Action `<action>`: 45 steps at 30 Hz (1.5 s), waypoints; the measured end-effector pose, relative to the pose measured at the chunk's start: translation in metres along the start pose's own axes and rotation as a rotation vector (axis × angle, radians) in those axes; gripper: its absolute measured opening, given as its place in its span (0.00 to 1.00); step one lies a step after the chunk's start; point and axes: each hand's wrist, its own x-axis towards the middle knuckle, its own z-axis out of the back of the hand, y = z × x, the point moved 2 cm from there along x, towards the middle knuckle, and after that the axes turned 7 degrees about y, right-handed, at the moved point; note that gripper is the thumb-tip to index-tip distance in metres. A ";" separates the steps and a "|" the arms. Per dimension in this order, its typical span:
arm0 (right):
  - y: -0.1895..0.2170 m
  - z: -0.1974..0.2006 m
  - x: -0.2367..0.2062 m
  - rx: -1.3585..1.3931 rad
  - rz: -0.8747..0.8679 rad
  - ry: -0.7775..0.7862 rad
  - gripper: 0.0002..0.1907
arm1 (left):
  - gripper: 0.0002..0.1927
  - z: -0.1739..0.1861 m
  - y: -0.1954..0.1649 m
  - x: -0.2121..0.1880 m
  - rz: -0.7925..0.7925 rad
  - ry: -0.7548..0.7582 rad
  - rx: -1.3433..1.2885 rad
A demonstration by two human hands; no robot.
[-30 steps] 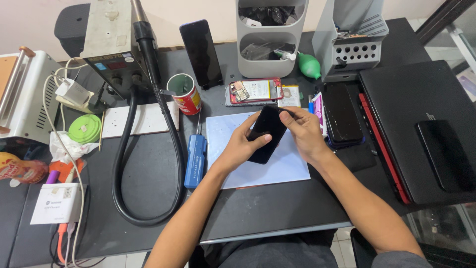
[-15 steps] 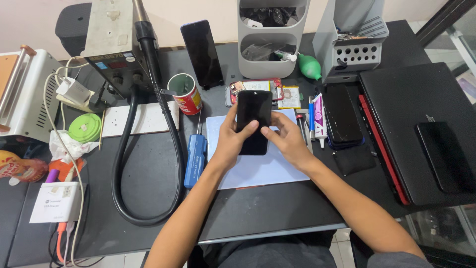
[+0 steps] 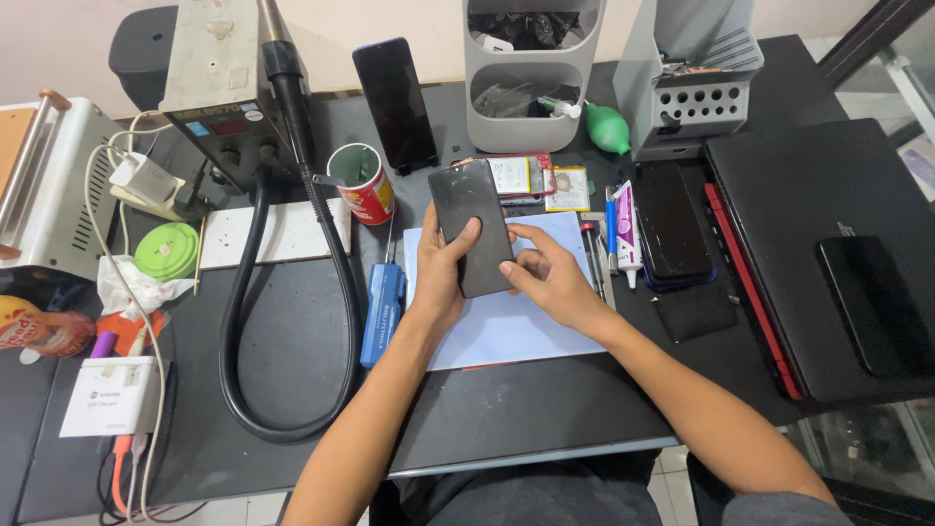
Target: The person cleans the edges of a smartphone frame with a blue tool, then applies adhesive from a tube along the frame's perimeter. They align and press the screen assembly onto the frame, then flip the device to inspect the internal components.
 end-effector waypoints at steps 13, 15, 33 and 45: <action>0.019 0.001 -0.009 -0.522 0.280 -0.145 0.28 | 0.35 0.016 0.013 0.007 -0.041 -0.002 0.268; 0.022 0.001 -0.010 -0.607 0.375 -0.178 0.28 | 0.33 0.015 0.014 0.008 -0.078 0.029 0.348; 0.053 -0.012 -0.018 -0.876 0.657 -0.123 0.24 | 0.33 0.025 0.013 0.006 0.170 -0.013 -0.377; 0.041 -0.017 -0.017 -0.866 0.733 -0.149 0.18 | 0.37 0.018 0.018 0.005 0.206 0.066 -0.348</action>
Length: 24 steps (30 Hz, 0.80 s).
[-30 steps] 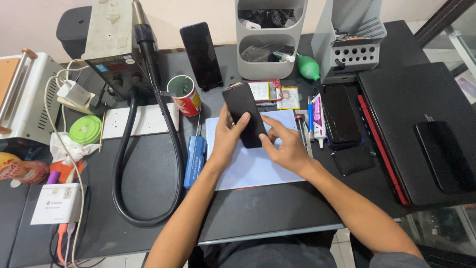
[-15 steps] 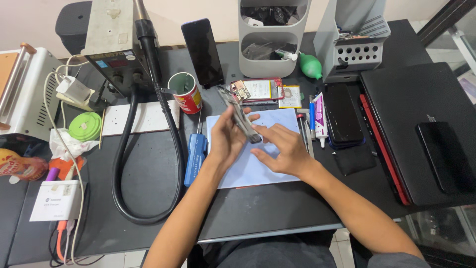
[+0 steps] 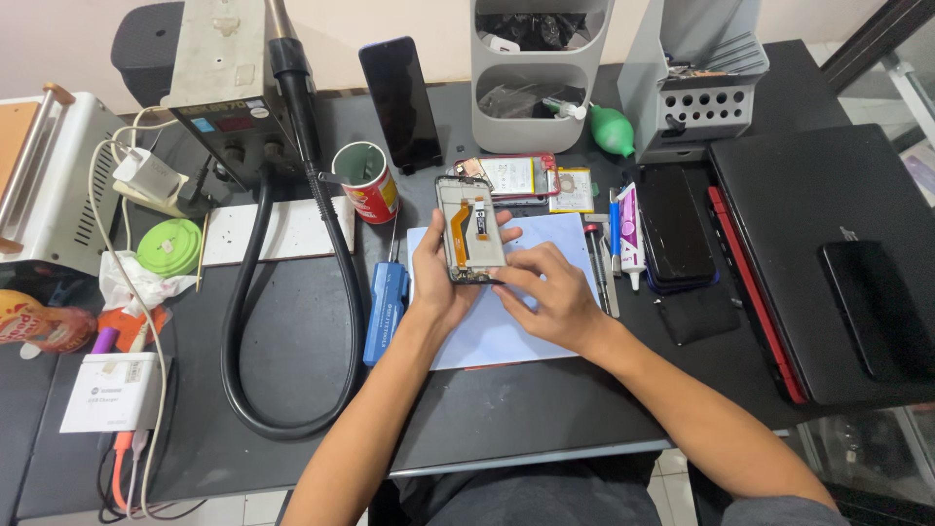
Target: The person cleans the edges of a smartphone frame with a blue tool, then applies adhesive from a tube along the frame's perimeter. They align and press the screen assembly onto the frame, then flip the device to inspect the internal components.
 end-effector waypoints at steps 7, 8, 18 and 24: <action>0.002 -0.006 -0.004 0.000 0.034 0.030 0.20 | 0.35 0.004 0.009 0.002 -0.002 0.013 -0.014; 0.002 -0.005 -0.004 -0.010 0.041 0.031 0.20 | 0.35 0.006 0.009 0.002 -0.003 0.009 -0.020; 0.005 -0.004 -0.001 -0.037 0.045 0.037 0.20 | 0.33 0.010 0.012 0.003 -0.042 0.020 -0.014; 0.004 -0.003 -0.001 -0.022 0.051 0.013 0.17 | 0.33 0.009 0.011 0.003 -0.035 -0.005 -0.020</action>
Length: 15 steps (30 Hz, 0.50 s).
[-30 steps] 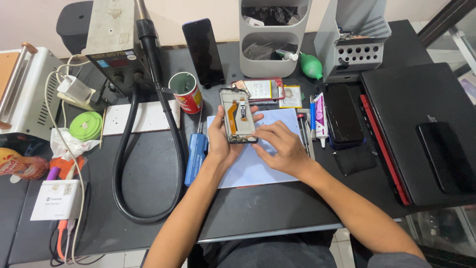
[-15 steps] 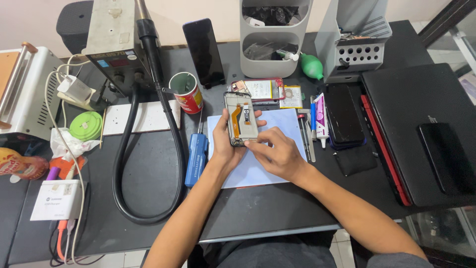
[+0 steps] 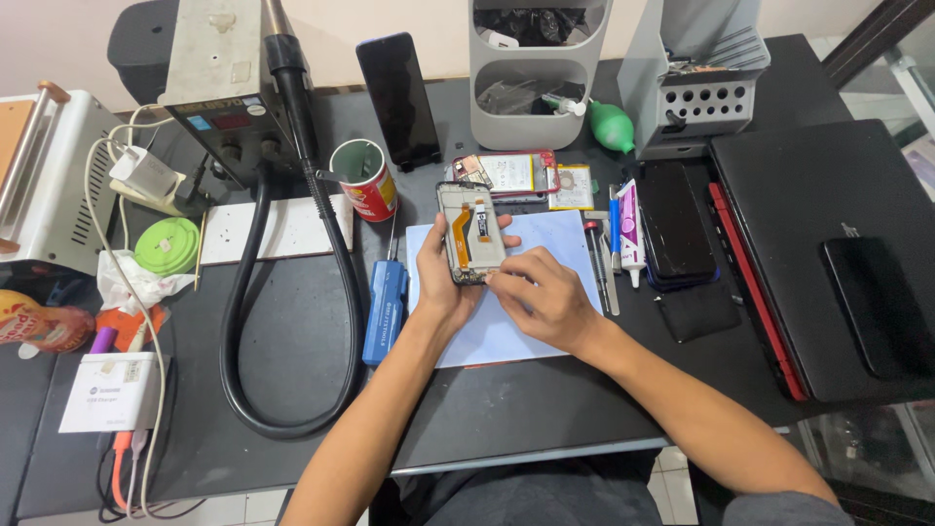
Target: The person cleans the edges of a smartphone frame with a blue tool, then applies adhesive from a tube along the frame's perimeter. They align and press the screen assembly onto the frame, then flip the device to inspect the internal components.
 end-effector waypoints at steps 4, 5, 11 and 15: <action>0.001 0.000 0.000 -0.022 0.014 0.003 0.17 | 0.33 -0.002 0.000 0.000 -0.003 0.010 0.007; 0.001 -0.001 0.000 -0.022 0.012 0.009 0.17 | 0.33 -0.002 0.000 -0.001 -0.006 0.009 0.017; 0.000 0.000 0.000 -0.022 0.005 0.027 0.17 | 0.33 -0.004 0.000 -0.002 -0.036 0.024 0.028; -0.001 -0.002 -0.002 -0.019 0.005 0.015 0.16 | 0.33 -0.008 0.000 -0.003 -0.048 0.019 0.049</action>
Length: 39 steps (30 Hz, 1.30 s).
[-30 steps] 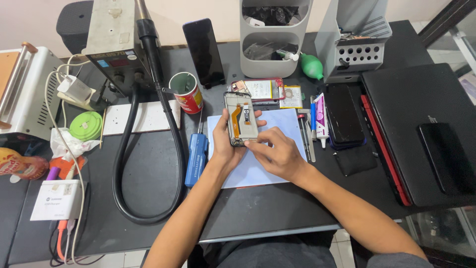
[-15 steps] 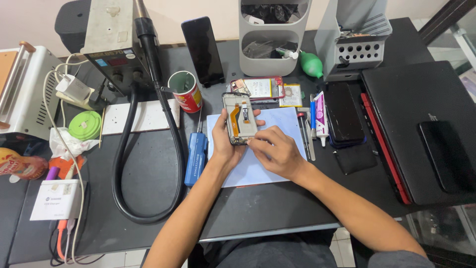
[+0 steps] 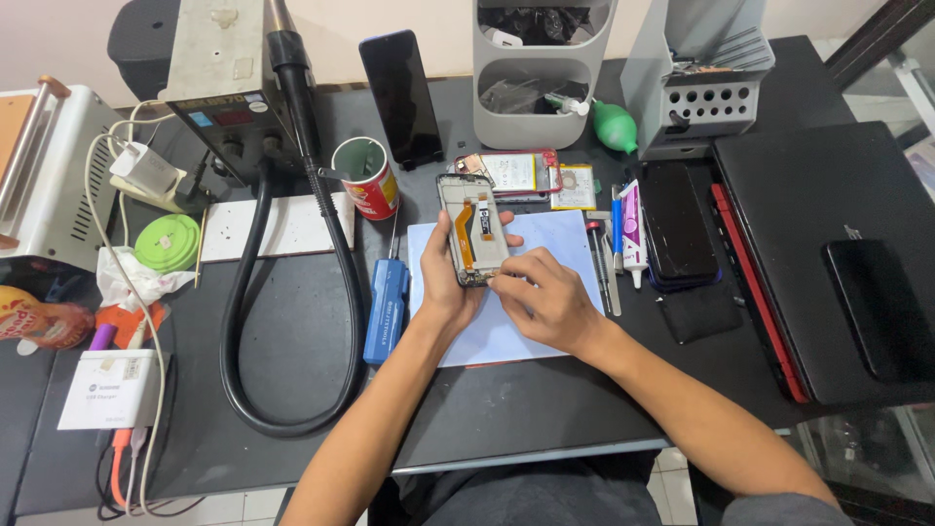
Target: The person cleans the edges of a smartphone frame with a blue tool, then applies adhesive from a tube along the frame's perimeter. They align and press the screen assembly onto the frame, then flip the device to inspect the internal components.
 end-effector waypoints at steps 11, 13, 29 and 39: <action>0.003 0.001 0.001 -0.047 0.033 0.012 0.23 | 0.33 0.000 0.002 0.000 0.032 -0.016 -0.014; 0.003 0.002 0.002 -0.049 0.024 0.015 0.23 | 0.33 0.000 0.001 0.000 0.020 -0.006 -0.023; -0.009 0.007 0.001 -0.039 -0.055 0.002 0.21 | 0.24 0.007 -0.014 0.005 0.081 -0.057 0.250; -0.039 0.012 -0.009 0.282 -0.413 -0.146 0.13 | 0.22 0.010 -0.004 0.004 0.125 -0.081 0.473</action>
